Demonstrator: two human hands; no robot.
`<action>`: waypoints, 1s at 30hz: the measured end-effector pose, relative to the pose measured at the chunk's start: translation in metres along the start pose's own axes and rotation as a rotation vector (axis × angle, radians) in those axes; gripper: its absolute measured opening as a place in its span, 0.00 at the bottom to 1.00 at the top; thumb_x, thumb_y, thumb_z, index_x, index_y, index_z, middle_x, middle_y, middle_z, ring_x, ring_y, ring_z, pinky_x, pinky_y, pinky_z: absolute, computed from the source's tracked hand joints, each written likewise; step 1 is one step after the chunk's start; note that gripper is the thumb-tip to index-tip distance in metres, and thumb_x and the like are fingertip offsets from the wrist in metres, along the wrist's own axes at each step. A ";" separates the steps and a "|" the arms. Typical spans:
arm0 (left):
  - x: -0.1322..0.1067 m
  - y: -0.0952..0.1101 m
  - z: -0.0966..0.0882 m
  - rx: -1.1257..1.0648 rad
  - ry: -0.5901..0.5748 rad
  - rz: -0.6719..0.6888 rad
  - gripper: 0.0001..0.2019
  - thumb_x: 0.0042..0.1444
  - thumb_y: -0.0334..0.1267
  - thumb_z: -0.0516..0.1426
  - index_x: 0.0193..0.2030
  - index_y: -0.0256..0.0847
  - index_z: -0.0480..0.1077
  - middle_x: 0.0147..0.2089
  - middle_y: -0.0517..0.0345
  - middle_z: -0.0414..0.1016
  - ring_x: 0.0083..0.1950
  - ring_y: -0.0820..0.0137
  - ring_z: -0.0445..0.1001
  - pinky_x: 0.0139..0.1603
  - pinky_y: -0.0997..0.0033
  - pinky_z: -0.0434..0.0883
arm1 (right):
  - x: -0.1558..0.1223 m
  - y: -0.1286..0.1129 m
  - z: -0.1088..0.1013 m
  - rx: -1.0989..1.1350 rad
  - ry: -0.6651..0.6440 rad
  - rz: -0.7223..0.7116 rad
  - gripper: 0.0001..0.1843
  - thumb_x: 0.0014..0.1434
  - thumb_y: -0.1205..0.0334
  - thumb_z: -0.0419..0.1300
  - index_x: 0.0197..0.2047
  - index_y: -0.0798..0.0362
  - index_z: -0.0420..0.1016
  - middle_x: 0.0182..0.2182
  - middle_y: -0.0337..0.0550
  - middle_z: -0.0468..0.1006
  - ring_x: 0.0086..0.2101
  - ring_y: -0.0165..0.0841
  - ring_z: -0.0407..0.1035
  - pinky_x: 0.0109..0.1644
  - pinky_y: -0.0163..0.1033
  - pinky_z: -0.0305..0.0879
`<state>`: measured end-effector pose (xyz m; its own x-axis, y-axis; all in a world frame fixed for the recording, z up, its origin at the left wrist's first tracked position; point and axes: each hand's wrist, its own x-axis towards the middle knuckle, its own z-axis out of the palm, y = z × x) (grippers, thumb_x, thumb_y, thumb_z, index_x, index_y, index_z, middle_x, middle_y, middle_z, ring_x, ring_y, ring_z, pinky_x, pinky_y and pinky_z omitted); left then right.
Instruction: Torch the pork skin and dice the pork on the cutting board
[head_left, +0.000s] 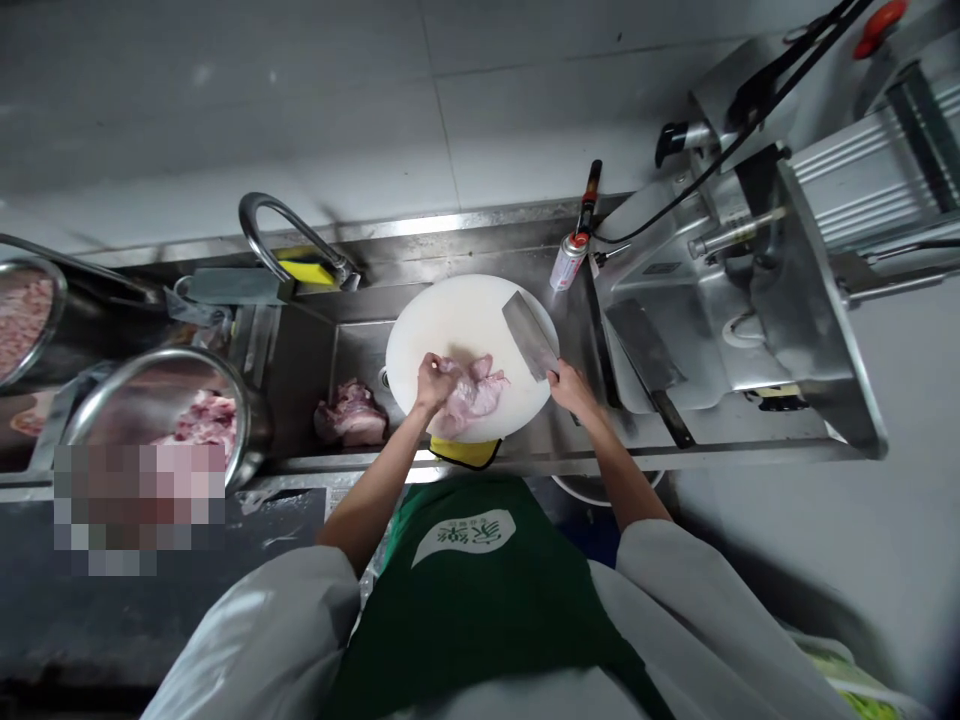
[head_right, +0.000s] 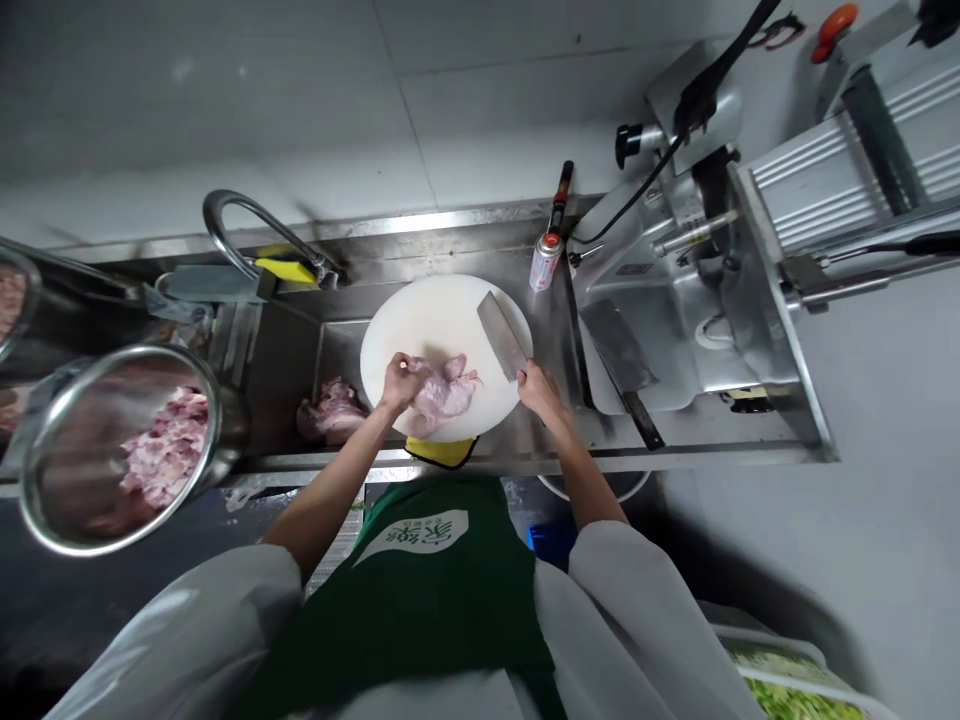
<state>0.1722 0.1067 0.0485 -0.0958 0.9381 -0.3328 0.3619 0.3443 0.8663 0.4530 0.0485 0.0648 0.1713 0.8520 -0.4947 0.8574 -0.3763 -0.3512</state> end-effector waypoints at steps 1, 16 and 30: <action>0.003 0.011 -0.002 -0.101 0.035 0.020 0.19 0.48 0.38 0.64 0.35 0.46 0.54 0.27 0.67 0.66 0.26 0.74 0.67 0.29 0.75 0.65 | 0.000 0.000 0.000 0.003 0.003 0.002 0.17 0.74 0.59 0.50 0.59 0.55 0.72 0.52 0.57 0.82 0.53 0.46 0.75 0.53 0.40 0.67; -0.063 -0.012 -0.029 0.538 -0.357 0.630 0.08 0.65 0.41 0.56 0.42 0.42 0.75 0.50 0.47 0.79 0.57 0.57 0.74 0.64 0.51 0.69 | 0.004 0.005 0.003 0.061 -0.006 0.002 0.18 0.73 0.59 0.51 0.60 0.56 0.72 0.52 0.59 0.82 0.53 0.47 0.76 0.54 0.42 0.67; -0.049 -0.079 -0.045 0.661 -0.152 0.543 0.21 0.68 0.49 0.53 0.60 0.42 0.74 0.62 0.43 0.71 0.65 0.53 0.66 0.68 0.46 0.63 | -0.002 0.019 0.019 0.362 0.022 0.061 0.14 0.71 0.58 0.55 0.53 0.57 0.74 0.35 0.50 0.83 0.27 0.37 0.77 0.31 0.36 0.68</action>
<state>0.1070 0.0354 0.0130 0.3544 0.9348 -0.0232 0.7905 -0.2862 0.5414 0.4596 0.0327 0.0443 0.2309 0.8301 -0.5076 0.6186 -0.5279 -0.5819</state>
